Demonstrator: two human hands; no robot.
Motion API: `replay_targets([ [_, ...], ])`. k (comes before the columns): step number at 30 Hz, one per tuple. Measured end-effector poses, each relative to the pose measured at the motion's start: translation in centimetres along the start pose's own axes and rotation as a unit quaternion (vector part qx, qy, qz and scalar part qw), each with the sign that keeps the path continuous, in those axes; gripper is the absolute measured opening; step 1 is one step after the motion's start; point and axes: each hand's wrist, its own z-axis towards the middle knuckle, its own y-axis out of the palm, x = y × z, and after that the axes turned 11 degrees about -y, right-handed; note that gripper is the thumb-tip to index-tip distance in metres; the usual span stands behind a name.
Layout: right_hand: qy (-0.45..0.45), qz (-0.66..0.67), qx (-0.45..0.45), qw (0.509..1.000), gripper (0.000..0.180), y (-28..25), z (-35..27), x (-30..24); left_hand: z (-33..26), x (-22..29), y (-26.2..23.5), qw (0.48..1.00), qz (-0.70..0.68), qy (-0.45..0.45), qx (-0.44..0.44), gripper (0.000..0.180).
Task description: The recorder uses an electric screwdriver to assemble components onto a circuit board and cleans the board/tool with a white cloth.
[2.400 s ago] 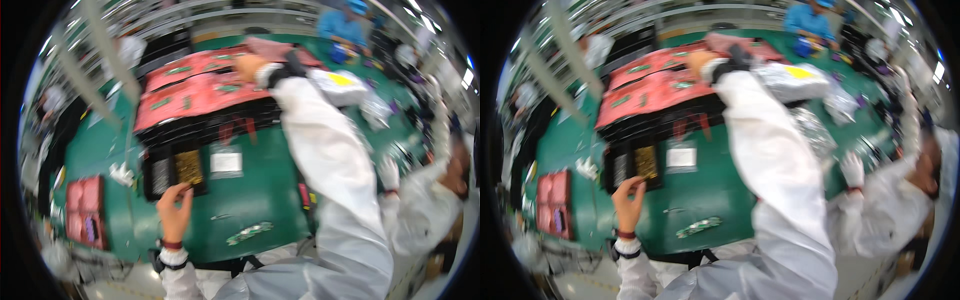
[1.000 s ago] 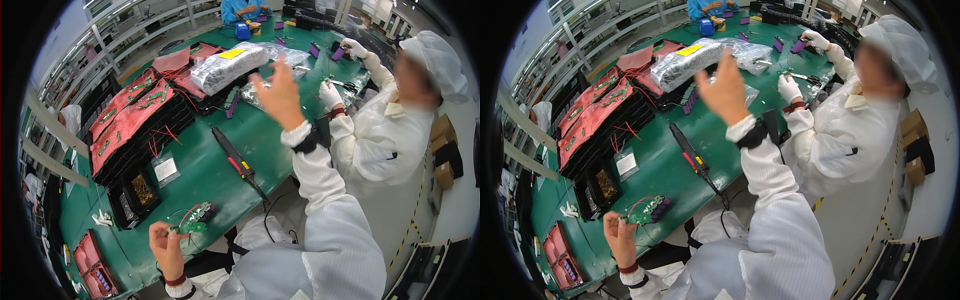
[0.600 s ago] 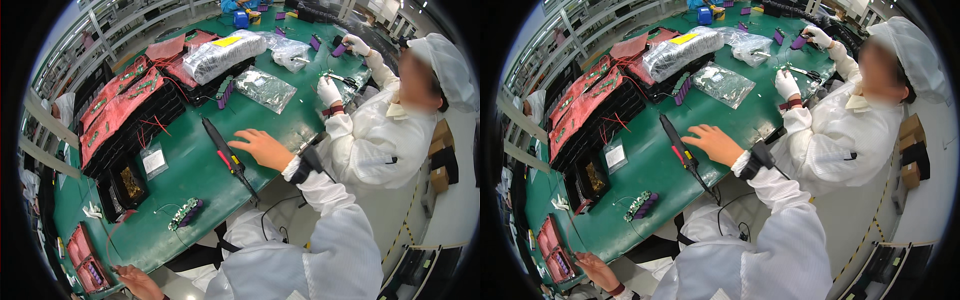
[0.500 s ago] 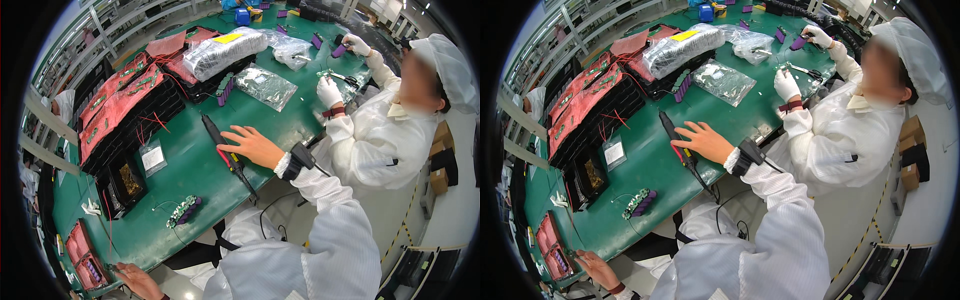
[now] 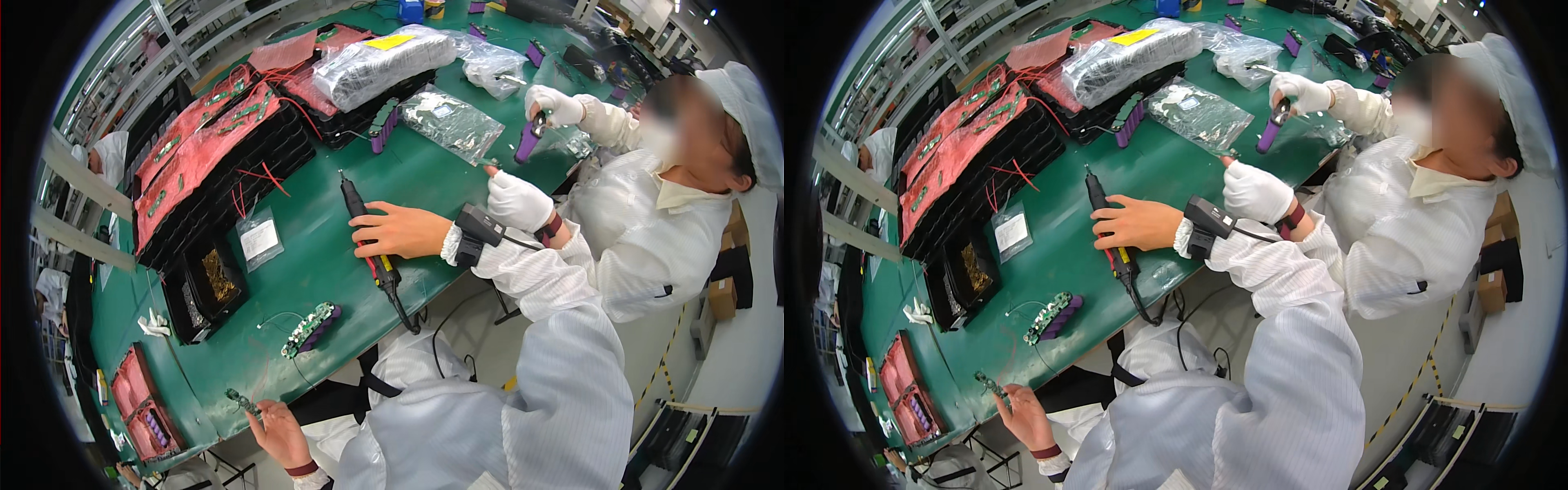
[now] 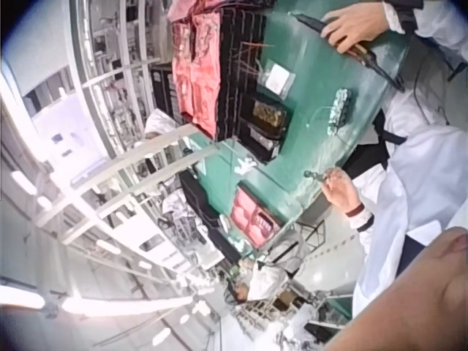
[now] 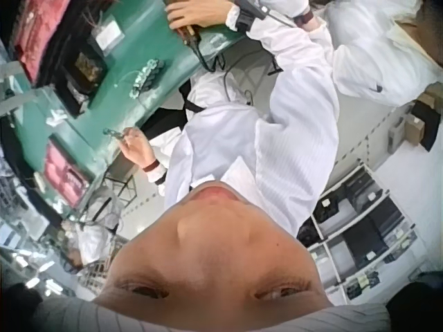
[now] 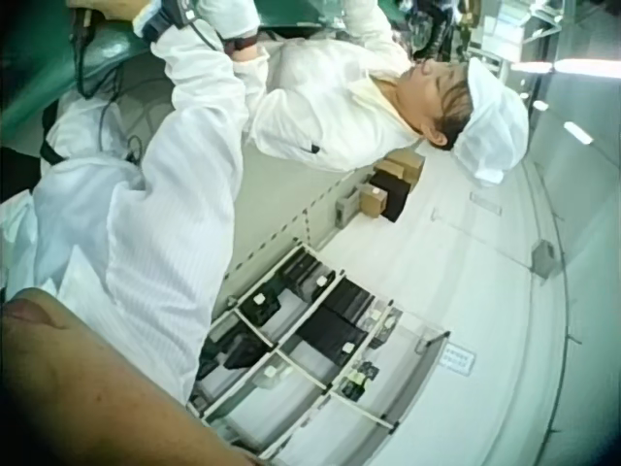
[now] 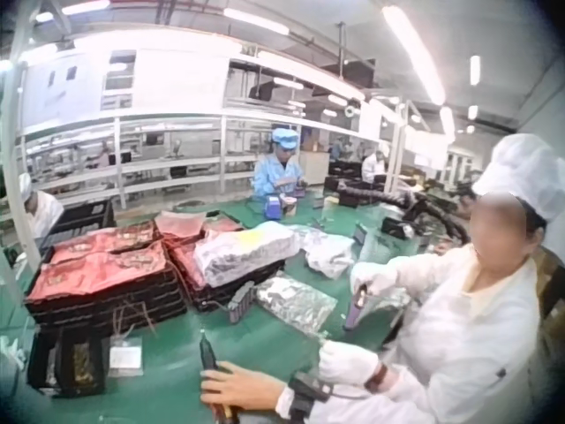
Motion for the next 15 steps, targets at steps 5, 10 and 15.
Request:
replay_targets([
  [5, -0.046, 0.045, 0.063, 0.996, 0.034, -0.3, 0.9, -1.3, 1.1, -0.2, 0.8, 0.999, 0.024, -0.005, 0.021, 0.028],
  [10, -0.067, 0.085, 0.171, 0.979, 0.029, -0.4, 2.3, -3.3, 2.1, -0.9, 2.0, 0.999, 0.036, -0.010, -0.004, 0.039],
  [15, -0.027, 0.158, 0.306, 0.938, 0.038, -2.4, 4.0, -4.6, 2.6, -1.0, 2.4, 0.993, -0.075, -0.037, -0.082, 0.032],
])
